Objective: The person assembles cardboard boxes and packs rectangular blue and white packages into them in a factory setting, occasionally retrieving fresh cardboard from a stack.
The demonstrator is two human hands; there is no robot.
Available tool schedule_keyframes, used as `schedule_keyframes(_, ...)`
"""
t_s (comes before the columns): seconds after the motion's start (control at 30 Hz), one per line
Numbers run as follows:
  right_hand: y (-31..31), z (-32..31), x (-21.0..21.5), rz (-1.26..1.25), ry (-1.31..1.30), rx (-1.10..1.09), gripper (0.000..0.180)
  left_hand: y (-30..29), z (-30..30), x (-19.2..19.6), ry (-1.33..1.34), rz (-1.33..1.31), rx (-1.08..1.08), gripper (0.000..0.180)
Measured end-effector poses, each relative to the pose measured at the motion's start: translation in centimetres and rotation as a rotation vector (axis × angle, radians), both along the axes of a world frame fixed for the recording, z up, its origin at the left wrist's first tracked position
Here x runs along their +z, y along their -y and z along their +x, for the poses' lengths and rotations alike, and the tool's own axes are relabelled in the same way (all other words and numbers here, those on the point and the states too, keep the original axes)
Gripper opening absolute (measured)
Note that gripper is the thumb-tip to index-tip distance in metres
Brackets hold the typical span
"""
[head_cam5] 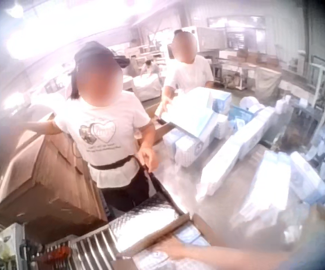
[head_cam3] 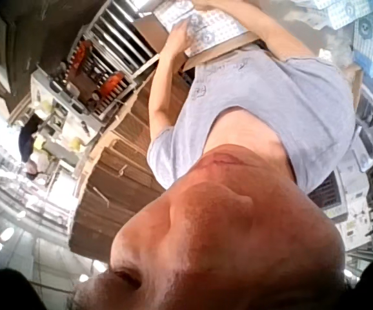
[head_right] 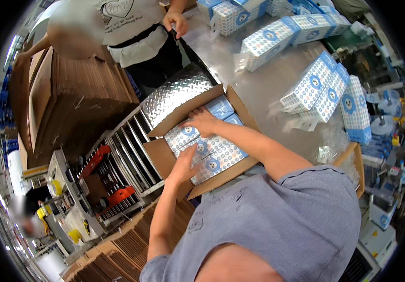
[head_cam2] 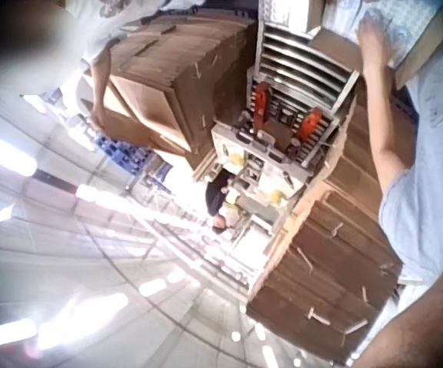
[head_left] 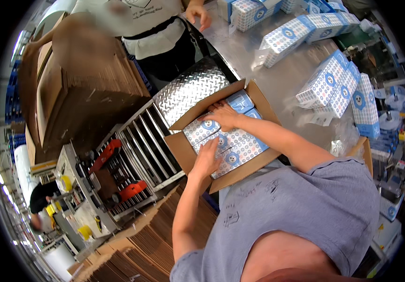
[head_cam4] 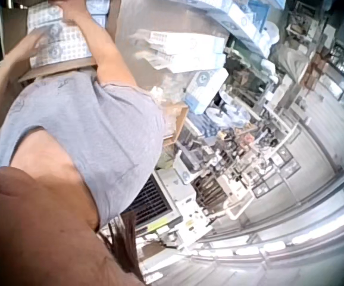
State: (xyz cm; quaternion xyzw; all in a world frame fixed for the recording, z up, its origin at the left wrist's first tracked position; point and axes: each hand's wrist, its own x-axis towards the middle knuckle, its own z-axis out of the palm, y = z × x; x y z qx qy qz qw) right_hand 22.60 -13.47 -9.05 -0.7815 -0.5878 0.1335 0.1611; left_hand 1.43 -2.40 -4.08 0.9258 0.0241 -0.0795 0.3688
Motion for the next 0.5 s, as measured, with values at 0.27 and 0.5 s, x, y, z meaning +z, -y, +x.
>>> schedule_keyframes(0.27, 14.3, 2.7, 9.8, 0.420, -0.317, -0.873, 0.028, -4.8, -9.2, 2.3, 0.281, 0.299, 0.288, 0.067)
schedule_keyframes(0.5, 13.7, -2.4, 2.6, -0.095, -0.263, 0.203, 0.045, 3.1, 4.6, -5.2, 0.206, 0.340, -0.350, 0.069)
